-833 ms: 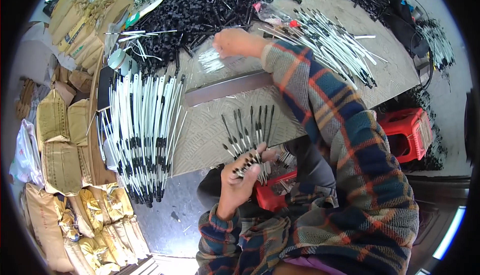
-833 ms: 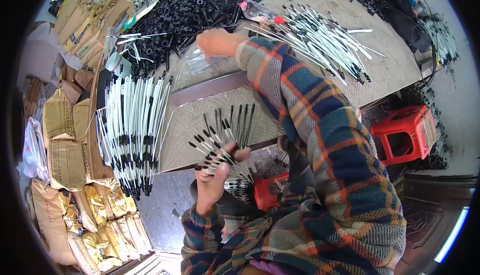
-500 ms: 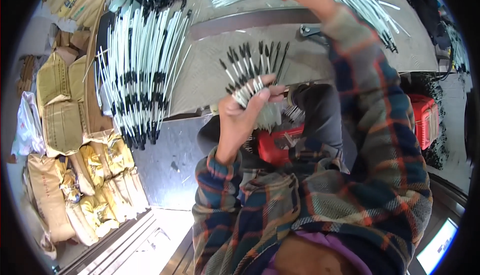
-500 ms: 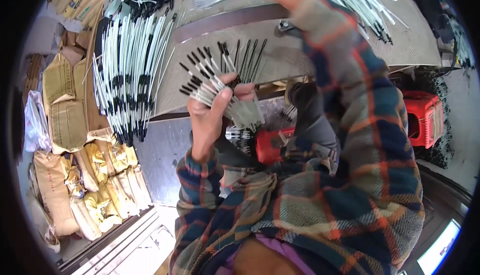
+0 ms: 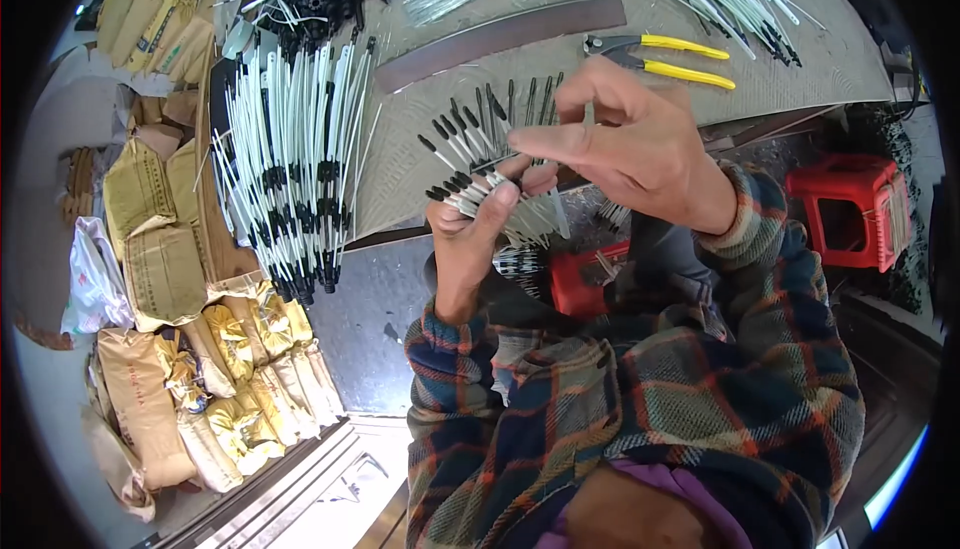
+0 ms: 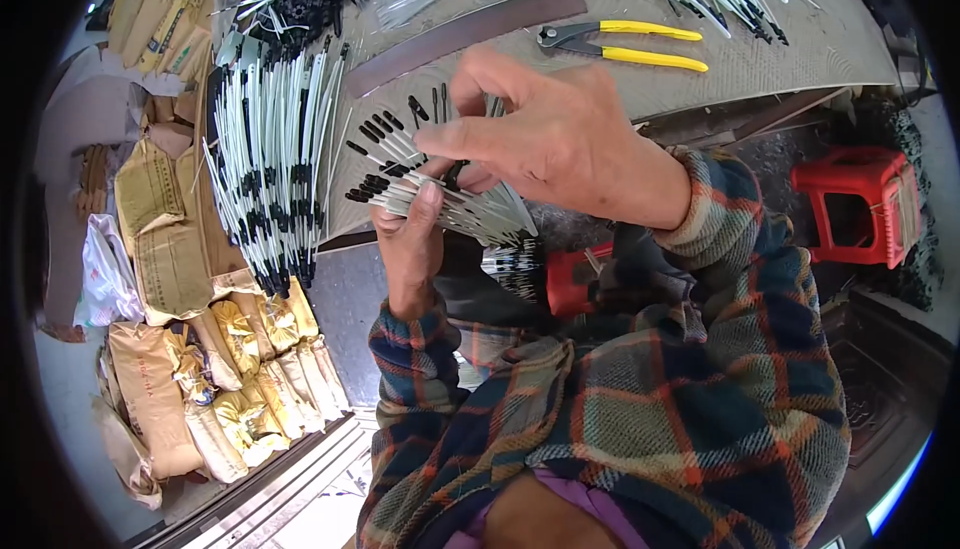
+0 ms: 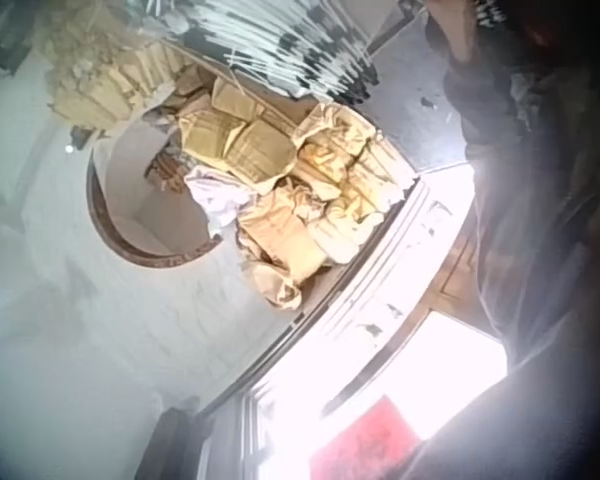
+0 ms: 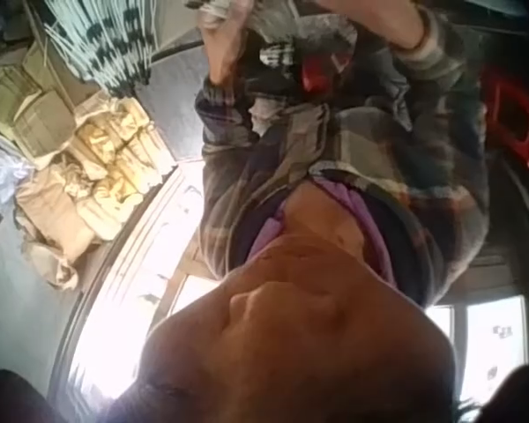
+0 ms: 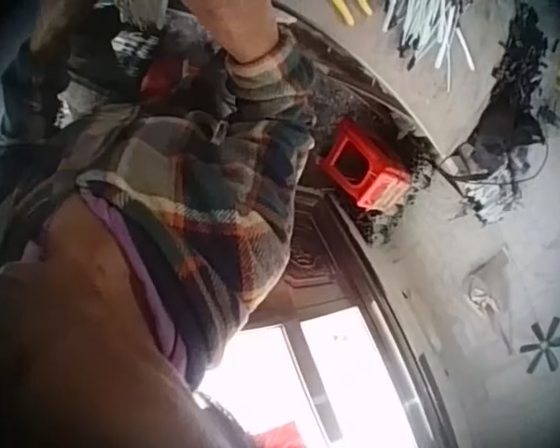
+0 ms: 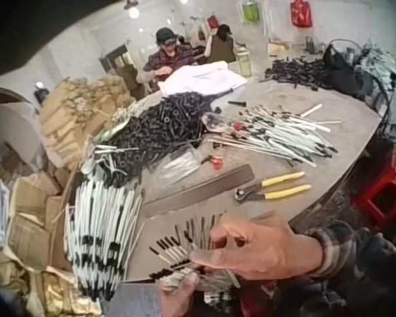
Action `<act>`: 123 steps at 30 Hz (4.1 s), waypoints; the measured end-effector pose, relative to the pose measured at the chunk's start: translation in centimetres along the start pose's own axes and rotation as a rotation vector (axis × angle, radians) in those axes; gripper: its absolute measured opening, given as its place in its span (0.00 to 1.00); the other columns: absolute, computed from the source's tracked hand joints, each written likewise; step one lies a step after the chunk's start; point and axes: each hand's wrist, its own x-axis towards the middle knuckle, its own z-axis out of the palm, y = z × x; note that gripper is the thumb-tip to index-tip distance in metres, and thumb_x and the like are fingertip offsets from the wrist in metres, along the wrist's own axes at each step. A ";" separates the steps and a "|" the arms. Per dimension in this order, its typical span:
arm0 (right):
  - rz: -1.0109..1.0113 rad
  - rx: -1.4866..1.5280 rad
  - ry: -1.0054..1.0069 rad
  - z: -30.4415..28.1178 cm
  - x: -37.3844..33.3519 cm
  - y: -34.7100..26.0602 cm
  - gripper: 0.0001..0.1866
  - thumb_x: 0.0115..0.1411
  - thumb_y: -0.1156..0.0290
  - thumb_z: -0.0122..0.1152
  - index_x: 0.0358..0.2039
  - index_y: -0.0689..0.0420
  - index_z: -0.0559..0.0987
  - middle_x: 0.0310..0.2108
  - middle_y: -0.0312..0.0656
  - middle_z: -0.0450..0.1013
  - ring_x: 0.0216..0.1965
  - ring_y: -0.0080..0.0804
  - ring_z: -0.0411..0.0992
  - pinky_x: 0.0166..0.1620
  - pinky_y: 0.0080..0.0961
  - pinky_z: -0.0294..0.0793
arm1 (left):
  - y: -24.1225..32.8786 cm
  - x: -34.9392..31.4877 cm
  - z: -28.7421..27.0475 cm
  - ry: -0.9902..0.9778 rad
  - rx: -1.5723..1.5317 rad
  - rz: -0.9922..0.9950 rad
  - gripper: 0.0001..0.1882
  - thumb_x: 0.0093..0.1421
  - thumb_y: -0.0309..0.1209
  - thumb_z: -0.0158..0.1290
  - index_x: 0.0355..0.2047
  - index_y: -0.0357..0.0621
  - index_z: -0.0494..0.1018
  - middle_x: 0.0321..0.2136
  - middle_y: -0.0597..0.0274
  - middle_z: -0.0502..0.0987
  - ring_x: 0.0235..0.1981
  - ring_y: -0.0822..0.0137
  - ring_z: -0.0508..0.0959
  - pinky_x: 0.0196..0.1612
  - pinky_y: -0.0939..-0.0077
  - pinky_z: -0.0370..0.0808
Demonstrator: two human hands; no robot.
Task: Assembling badminton shuttlecocks by inserting feathers into bases and trimming them with cutters.
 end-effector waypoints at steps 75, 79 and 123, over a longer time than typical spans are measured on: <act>-0.116 -0.017 -0.215 -0.3 2.6 -0.4 0.06 0.48 0.75 0.59 0.28 0.59 0.73 0.24 0.37 0.65 0.18 0.25 0.69 0.20 0.19 0.65 | -1.4 -0.8 -2.0 -0.024 0.107 -0.014 0.28 0.58 0.45 0.47 0.46 0.29 0.66 0.40 0.55 0.74 0.37 0.68 0.74 0.40 0.74 0.71; -0.032 0.108 -0.152 0.2 1.9 -0.6 0.06 0.48 0.76 0.59 0.28 0.60 0.73 0.24 0.38 0.65 0.19 0.26 0.69 0.20 0.19 0.65 | -2.2 -0.9 -2.3 0.072 0.118 0.038 0.16 0.58 0.41 0.50 0.26 0.37 0.72 0.18 0.76 0.66 0.21 0.82 0.61 0.24 0.85 0.59; -0.131 0.165 -0.125 1.4 1.4 -0.4 0.13 0.42 0.81 0.62 0.32 0.62 0.74 0.26 0.41 0.65 0.22 0.29 0.67 0.22 0.21 0.66 | -1.3 -0.5 -1.7 0.054 0.322 0.147 0.32 0.58 0.56 0.41 0.28 0.32 0.72 0.20 0.67 0.72 0.22 0.79 0.68 0.24 0.83 0.66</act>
